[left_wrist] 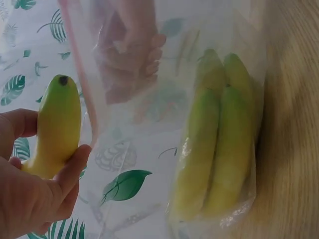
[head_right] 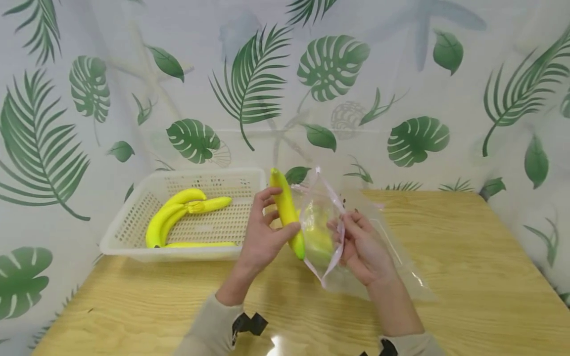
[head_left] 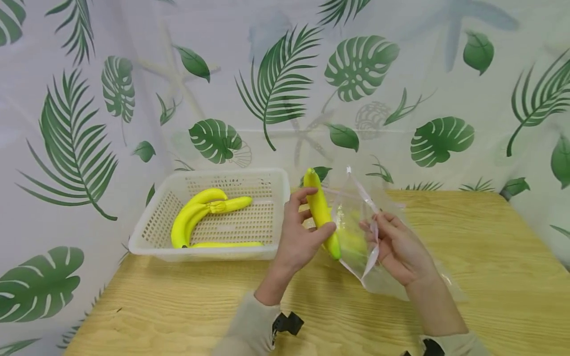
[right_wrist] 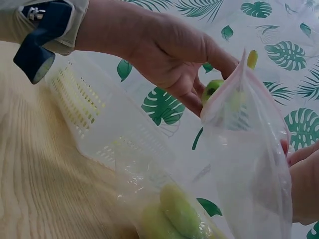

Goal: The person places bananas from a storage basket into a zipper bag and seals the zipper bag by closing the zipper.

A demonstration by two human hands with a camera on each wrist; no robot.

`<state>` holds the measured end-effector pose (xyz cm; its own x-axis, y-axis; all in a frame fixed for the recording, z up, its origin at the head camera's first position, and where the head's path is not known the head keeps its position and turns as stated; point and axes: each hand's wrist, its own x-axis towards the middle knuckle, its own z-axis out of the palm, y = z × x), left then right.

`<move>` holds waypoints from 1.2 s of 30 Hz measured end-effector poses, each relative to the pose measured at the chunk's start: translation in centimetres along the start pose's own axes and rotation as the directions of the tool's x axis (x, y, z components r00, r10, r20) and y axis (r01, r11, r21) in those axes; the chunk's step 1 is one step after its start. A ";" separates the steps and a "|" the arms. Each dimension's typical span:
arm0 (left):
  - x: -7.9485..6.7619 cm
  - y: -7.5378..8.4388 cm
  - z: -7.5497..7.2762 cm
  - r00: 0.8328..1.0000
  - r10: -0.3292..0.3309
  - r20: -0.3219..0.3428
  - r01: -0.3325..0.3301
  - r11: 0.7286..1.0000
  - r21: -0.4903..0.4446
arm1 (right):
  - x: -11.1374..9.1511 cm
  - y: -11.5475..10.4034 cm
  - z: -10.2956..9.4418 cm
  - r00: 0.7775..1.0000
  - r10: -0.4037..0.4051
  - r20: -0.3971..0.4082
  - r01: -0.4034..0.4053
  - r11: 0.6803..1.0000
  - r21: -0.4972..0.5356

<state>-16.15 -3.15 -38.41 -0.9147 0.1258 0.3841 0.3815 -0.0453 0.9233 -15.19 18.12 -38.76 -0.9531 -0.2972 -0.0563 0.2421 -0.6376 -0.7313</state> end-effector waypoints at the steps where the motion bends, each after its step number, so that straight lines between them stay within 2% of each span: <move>1: 0.0 -0.2 0.4 1.000 0.027 -0.013 -0.027 1.000 -0.005 | 0.0 0.0 0.1 1.000 -0.006 -0.008 0.006 1.000 -0.011; 4: -0.3 -0.6 1.1 0.995 0.088 -0.048 -0.089 0.996 -0.020 | 0.0 0.1 0.3 0.999 -0.020 -0.030 0.019 0.999 -0.041; 9: -0.6 -1.6 1.5 0.988 0.135 -0.070 -0.130 0.989 0.069 | -0.1 0.2 0.3 0.999 -0.014 -0.048 0.013 1.000 -0.022; 21: -0.8 -2.3 2.1 0.991 0.128 0.032 -0.132 0.957 0.258 | -0.2 0.2 0.3 0.997 -0.074 -0.006 0.074 0.995 0.063; 32: -1.0 -2.5 2.4 0.997 0.064 0.045 -0.073 0.970 0.230 | -0.3 0.1 0.2 0.991 -0.129 0.022 0.127 0.989 0.071; 36: -0.9 -2.5 2.4 0.997 0.069 0.035 -0.075 0.968 0.240 | -0.3 0.1 0.3 0.991 -0.135 0.023 0.134 0.990 0.052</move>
<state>-15.94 -0.76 -41.14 -0.8811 0.1574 0.4460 0.4699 0.1848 0.8631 -14.83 17.92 -38.63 -0.9726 -0.2248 0.0587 0.1215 -0.7075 -0.6962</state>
